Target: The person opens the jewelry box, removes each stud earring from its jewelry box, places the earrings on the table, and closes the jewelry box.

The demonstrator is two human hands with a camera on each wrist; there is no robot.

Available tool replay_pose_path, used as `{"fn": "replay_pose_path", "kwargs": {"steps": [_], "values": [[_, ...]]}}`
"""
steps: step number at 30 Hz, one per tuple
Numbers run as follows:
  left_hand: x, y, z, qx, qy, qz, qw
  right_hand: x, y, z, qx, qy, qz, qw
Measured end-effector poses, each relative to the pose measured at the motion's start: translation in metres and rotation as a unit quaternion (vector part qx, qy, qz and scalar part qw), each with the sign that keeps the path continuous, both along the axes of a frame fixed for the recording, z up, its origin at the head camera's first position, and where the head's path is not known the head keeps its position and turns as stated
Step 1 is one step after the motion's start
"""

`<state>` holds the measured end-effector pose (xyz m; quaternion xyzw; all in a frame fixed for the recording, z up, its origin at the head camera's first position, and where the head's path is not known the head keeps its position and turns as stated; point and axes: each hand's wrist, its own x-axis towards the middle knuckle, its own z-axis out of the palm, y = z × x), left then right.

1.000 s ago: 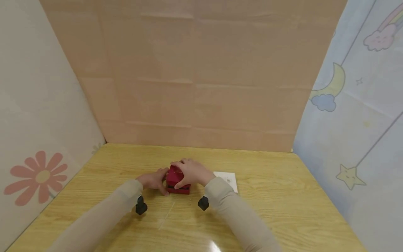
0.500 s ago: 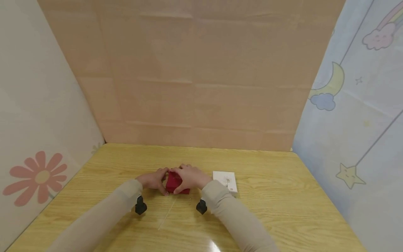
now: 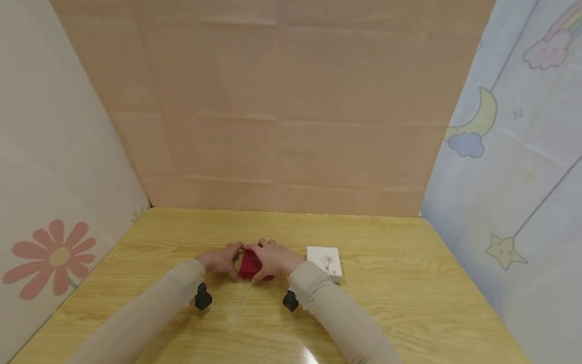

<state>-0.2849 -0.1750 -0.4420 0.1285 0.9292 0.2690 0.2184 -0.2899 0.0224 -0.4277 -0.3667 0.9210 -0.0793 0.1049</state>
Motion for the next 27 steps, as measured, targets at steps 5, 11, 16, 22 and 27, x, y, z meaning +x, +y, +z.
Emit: {"fn": "replay_pose_path", "kwargs": {"steps": [5, 11, 16, 22, 27], "values": [[0.0012, 0.0008, 0.0005, 0.016, -0.005, 0.001, 0.9998, 0.0009, -0.0010, -0.0019, 0.012, 0.008, 0.002, 0.9999], [0.0026, 0.0008, 0.0052, 0.025, -0.014, 0.006, 0.9996, 0.0005, -0.0025, -0.0014, 0.017, 0.004, -0.005, 0.9998], [0.0033, 0.0009, 0.0068, 0.017, -0.018, 0.011, 0.9996, 0.0010, -0.0038, -0.0018, 0.021, 0.006, -0.007, 0.9997], [0.0012, 0.0007, 0.0038, 0.007, -0.009, 0.006, 0.9999, 0.0034, -0.0037, -0.0017, 0.025, 0.020, -0.008, 0.9995], [0.0006, 0.0010, 0.0034, 0.004, -0.008, 0.004, 1.0000, 0.0051, -0.0032, -0.0012, 0.020, 0.022, -0.008, 0.9995]]}}
